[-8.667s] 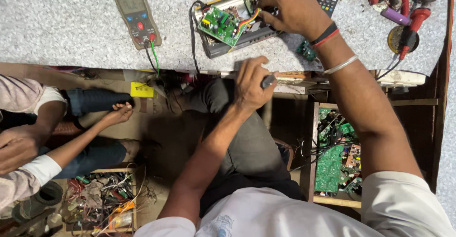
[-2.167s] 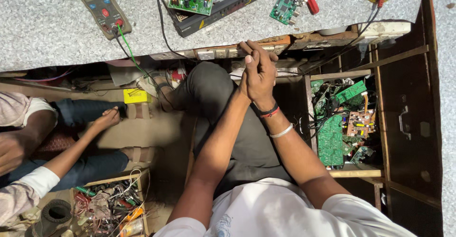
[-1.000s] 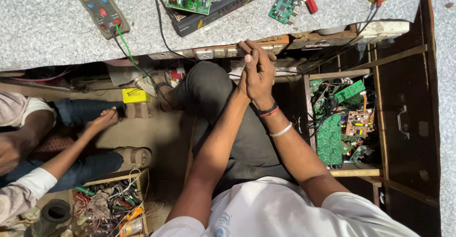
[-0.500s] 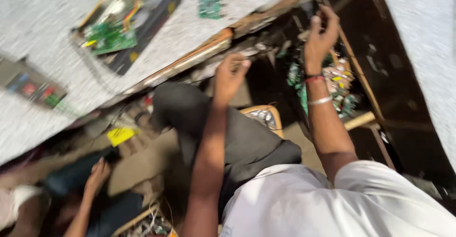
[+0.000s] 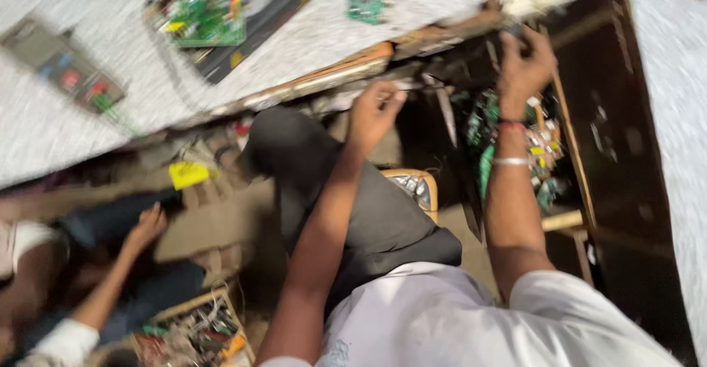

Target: The person solders components on a green circuit board mounted in a device chassis using a soldering iron, then sets the iron down and works on the board by hand, repositioning wires and parts. They use a multimeter connected to the board, handle small components from a parts drawer, and continue adjusting the board assembly on the workbench.

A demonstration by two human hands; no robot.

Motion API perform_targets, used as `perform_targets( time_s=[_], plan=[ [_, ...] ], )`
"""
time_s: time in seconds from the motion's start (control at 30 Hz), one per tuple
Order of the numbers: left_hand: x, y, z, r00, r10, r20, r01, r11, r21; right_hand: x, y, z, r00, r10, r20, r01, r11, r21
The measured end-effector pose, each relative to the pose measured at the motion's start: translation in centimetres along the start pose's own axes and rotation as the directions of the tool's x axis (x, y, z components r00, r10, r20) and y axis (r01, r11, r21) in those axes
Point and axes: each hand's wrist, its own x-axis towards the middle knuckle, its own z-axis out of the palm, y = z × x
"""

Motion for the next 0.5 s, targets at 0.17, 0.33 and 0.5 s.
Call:
perform_targets(
  time_s=[0.17,0.33,0.5],
  plan=[
    [0.4,1.6,-0.1,1.0,0.003,-0.008,-0.003,0.999,-0.041,-3.5,-1.4,-0.3,0.987,0.153,0.048,-0.16,0.967,0.2],
    [-0.3,3.5,-1.3,0.998,-0.054,-0.028,0.054,0.999,-0.009,-10.6,-6.0,0.7,0.937,-0.005,0.35,-0.049,0.988,0.146],
    [-1.4,7.5,-2.8,0.998,0.032,-0.057,-0.034,0.999,-0.033,-7.7,-12.1,0.1,0.928,-0.057,0.368,-0.04,0.967,0.252]
  ],
)
